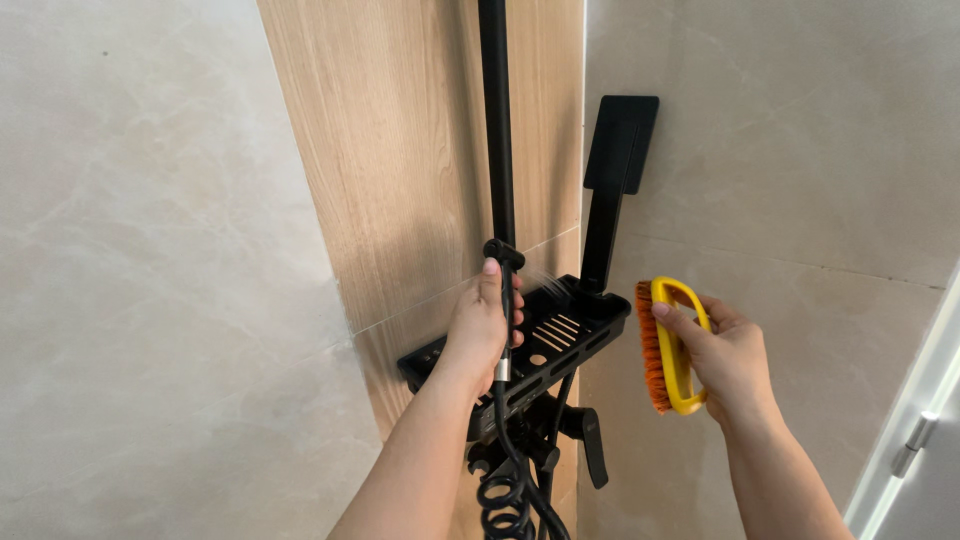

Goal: The person scrubs a black shower caddy and a handheld shower head using a yellow scrubbing brush. They systematically clean the slatted basket, the vertical pole, and the shower head, moving the handheld shower head out of the way to access the caddy.

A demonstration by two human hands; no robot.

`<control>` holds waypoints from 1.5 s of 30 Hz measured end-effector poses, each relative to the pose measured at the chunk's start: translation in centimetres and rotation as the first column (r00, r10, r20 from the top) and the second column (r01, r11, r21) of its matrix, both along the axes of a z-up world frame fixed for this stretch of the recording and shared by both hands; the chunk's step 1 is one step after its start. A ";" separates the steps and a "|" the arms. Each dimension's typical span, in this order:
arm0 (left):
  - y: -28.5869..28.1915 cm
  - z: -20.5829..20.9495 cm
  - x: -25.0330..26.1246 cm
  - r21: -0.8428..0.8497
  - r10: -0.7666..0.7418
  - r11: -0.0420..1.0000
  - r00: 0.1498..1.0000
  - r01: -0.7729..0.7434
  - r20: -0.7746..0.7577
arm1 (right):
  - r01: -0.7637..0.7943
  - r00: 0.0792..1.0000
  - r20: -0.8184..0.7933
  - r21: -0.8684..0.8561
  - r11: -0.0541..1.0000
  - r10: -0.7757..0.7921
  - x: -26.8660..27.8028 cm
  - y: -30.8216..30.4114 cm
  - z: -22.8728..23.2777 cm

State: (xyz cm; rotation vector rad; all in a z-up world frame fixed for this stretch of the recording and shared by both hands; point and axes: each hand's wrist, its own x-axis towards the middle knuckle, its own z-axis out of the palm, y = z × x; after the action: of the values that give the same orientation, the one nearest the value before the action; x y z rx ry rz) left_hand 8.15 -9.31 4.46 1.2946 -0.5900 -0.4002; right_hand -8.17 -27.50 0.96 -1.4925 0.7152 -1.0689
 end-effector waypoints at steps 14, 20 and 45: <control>5.5 0.1 -0.9 0.211 0.080 0.975 0.996 -0.072 -0.032 | -0.341 0.688 -0.715 -0.468 0.815 -0.123 6.1 -2.6 4.5; 8.0 -1.1 -1.0 0.130 0.092 0.989 0.982 -0.070 -0.166 | -0.545 0.635 -0.772 -0.482 0.686 -0.037 5.2 3.3 4.1; 13.0 -5.8 -2.8 -0.135 0.069 0.986 0.979 -0.096 -0.194 | 0.049 0.998 -0.013 -0.440 0.897 -0.061 4.2 9.4 -6.1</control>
State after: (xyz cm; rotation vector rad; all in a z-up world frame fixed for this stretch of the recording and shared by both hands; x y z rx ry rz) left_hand 5.32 3.68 -1.34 1.1242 -0.3962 -0.3992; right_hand -3.96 -18.07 -5.10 -1.8824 0.5568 -1.3175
